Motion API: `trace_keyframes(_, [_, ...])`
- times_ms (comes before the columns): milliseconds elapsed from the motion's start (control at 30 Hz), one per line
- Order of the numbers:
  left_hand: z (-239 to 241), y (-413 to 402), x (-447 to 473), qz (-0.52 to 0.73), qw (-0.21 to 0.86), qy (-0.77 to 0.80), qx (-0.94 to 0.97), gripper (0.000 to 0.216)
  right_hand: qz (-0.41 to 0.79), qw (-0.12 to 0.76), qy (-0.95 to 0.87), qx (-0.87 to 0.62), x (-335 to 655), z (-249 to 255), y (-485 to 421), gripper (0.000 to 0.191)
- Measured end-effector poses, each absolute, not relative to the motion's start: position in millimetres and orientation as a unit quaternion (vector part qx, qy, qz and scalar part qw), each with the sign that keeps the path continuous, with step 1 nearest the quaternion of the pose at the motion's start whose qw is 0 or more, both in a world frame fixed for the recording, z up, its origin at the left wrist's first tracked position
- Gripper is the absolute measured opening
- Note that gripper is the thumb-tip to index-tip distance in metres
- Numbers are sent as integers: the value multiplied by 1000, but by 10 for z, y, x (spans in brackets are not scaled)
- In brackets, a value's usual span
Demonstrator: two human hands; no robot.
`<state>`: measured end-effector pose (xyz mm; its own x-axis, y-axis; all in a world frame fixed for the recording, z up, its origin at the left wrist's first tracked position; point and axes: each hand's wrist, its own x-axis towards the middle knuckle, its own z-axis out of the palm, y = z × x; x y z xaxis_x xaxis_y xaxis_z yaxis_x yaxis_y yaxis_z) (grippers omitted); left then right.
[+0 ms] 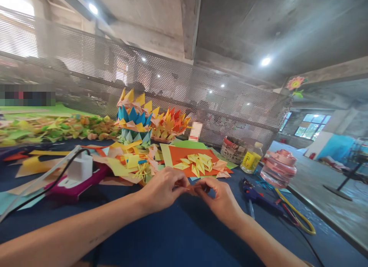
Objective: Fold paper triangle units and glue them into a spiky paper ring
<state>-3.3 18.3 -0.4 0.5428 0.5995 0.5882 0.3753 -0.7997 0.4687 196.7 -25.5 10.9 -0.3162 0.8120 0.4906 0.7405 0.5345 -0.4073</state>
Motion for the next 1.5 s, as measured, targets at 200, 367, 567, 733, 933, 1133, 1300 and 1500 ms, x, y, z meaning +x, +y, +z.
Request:
trace_keyframes(200, [6,166,-28,389,139,283,865,8,50,333,-817,-468,1957,121,-254,8])
trace_keyframes(367, [5,157,-30,392,137,282,865,7,59,323,-821,-467,1942,136,-267,9])
trace_keyframes(567, [9,145,-24,398,132,278,865,9,74,319,-817,-474,1931,130,-276,9])
trace_keyframes(733, [27,120,-25,403,132,263,867,12,95,319,-810,-483,1926,128,-274,11])
trace_keyframes(933, [23,101,-26,405,131,251,869,14,149,340,-778,-506,1912,118,-259,15])
trace_keyframes(1133, [11,100,-16,412,133,236,870,15,183,302,-790,-501,1907,112,-257,16])
trace_keyframes(1300, [20,82,-18,411,126,234,872,15,147,287,-803,-502,1926,75,-258,20])
trace_keyframes(1500, [27,71,-31,385,123,262,876,16,87,276,-810,-511,1909,71,-280,22])
